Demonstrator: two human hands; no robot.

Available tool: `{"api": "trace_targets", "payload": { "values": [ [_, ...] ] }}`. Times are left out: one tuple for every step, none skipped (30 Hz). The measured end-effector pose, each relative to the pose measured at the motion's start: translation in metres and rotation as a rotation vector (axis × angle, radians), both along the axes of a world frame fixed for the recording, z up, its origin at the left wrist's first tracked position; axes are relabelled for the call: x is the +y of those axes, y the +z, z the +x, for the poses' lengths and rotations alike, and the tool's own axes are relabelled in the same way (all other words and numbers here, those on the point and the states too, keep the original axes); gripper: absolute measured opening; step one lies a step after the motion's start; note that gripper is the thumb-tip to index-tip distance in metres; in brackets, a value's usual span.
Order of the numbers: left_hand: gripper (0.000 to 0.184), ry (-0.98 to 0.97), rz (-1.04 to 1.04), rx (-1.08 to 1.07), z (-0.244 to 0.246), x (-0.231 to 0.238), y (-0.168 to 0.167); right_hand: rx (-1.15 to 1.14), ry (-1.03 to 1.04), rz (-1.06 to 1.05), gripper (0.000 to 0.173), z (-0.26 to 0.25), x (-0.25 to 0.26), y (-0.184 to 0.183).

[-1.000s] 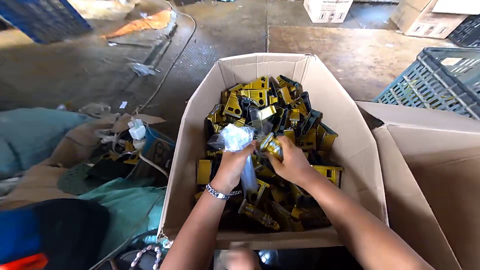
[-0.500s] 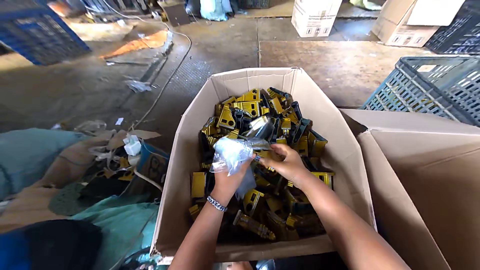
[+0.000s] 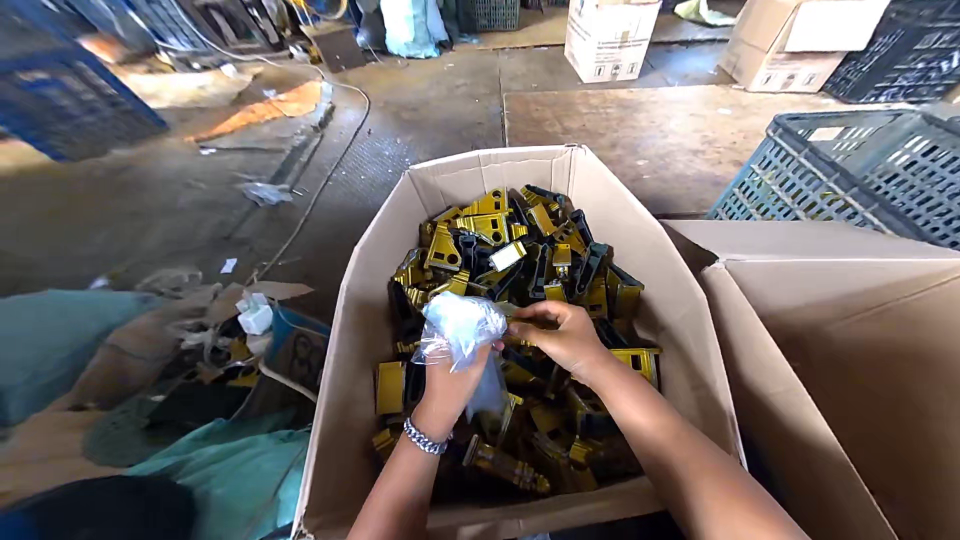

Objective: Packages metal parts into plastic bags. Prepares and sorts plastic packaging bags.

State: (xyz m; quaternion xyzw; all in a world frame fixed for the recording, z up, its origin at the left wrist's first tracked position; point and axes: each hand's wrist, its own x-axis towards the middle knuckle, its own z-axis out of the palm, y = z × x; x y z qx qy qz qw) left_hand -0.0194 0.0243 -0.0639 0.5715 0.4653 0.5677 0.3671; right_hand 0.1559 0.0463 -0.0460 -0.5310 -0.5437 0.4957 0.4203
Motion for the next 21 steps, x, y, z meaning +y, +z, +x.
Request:
{"api": "trace_targets", "payload": {
  "values": [
    [0.042, -0.006, -0.014, 0.013, 0.0, -0.003, -0.001, -0.069, -0.009, 0.071, 0.035, -0.001, 0.0, 0.0],
    [0.045, -0.037, -0.015, 0.041, 0.003, -0.008, -0.002, -0.15, 0.009, 0.152, 0.043, -0.003, 0.001, -0.004],
    [0.046, -0.087, -0.005, 0.066, 0.007, -0.013, -0.002, -0.223, 0.04, 0.226, 0.05, -0.005, 0.002, -0.009],
    [0.042, -0.139, 0.012, 0.065, 0.012, -0.014, -0.002, -0.274, 0.055, 0.274, 0.051, -0.006, 0.002, -0.014],
    [0.038, -0.165, -0.002, 0.039, 0.013, -0.012, -0.001, -0.29, 0.029, 0.287, 0.041, -0.006, 0.003, -0.017],
    [0.033, -0.158, -0.059, -0.001, 0.009, -0.007, 0.002, -0.26, -0.039, 0.262, 0.027, -0.002, 0.004, -0.016],
    [0.028, -0.121, -0.127, -0.066, 0.003, -0.001, 0.007, -0.136, -0.136, 0.183, 0.017, 0.006, 0.005, -0.009],
    [0.024, -0.077, -0.178, -0.137, -0.005, 0.004, 0.011, 0.097, -0.242, 0.082, 0.017, 0.019, 0.007, 0.0],
    [0.026, -0.059, -0.218, -0.196, -0.014, 0.008, 0.014, 0.427, -0.321, 0.03, 0.029, 0.034, 0.009, 0.008],
    [0.029, -0.071, -0.262, -0.242, -0.02, 0.01, 0.014, 0.786, -0.28, 0.043, 0.041, 0.052, 0.01, 0.012],
    [0.029, -0.102, -0.307, -0.265, -0.023, 0.011, 0.013, 1.076, -0.115, 0.096, 0.051, 0.066, 0.012, 0.01],
    [0.025, -0.133, -0.337, -0.253, -0.022, 0.009, 0.01, 1.152, 0.06, 0.125, 0.06, 0.07, 0.014, 0.011],
    [0.022, -0.152, -0.342, -0.192, -0.016, 0.004, 0.005, 0.968, 0.092, 0.078, 0.067, 0.064, 0.012, 0.015],
    [0.026, -0.157, -0.312, -0.108, -0.009, -0.001, 0.001, 0.678, 0.121, -0.017, 0.066, 0.053, 0.008, 0.017],
    [0.036, -0.156, -0.254, -0.03, -0.002, -0.003, -0.003, 0.424, 0.179, -0.123, 0.058, 0.037, 0.004, 0.017],
    [0.044, -0.152, -0.179, 0.02, 0.003, -0.004, -0.007, 0.23, 0.193, -0.187, 0.045, 0.02, 0.002, 0.017],
    [0.049, -0.143, -0.101, 0.044, 0.007, -0.003, -0.01, 0.09, 0.189, -0.19, 0.035, 0.009, 0.0, 0.016],
    [0.055, -0.153, -0.062, 0.037, 0.008, -0.003, -0.013, 0.018, 0.178, -0.152, 0.026, 0.005, -0.001, 0.016],
    [0.059, -0.171, -0.086, 0.001, 0.009, -0.006, -0.013, -0.01, 0.182, -0.124, 0.022, 0.005, -0.002, 0.016],
    [0.058, -0.188, -0.16, -0.059, 0.011, -0.008, -0.007, -0.021, 0.199, -0.116, 0.021, 0.007, -0.003, 0.016],
    [0.049, -0.213, -0.293, -0.145, 0.012, -0.01, 0.005, -0.034, 0.207, -0.136, 0.023, 0.006, -0.004, 0.015]
  ]
}}
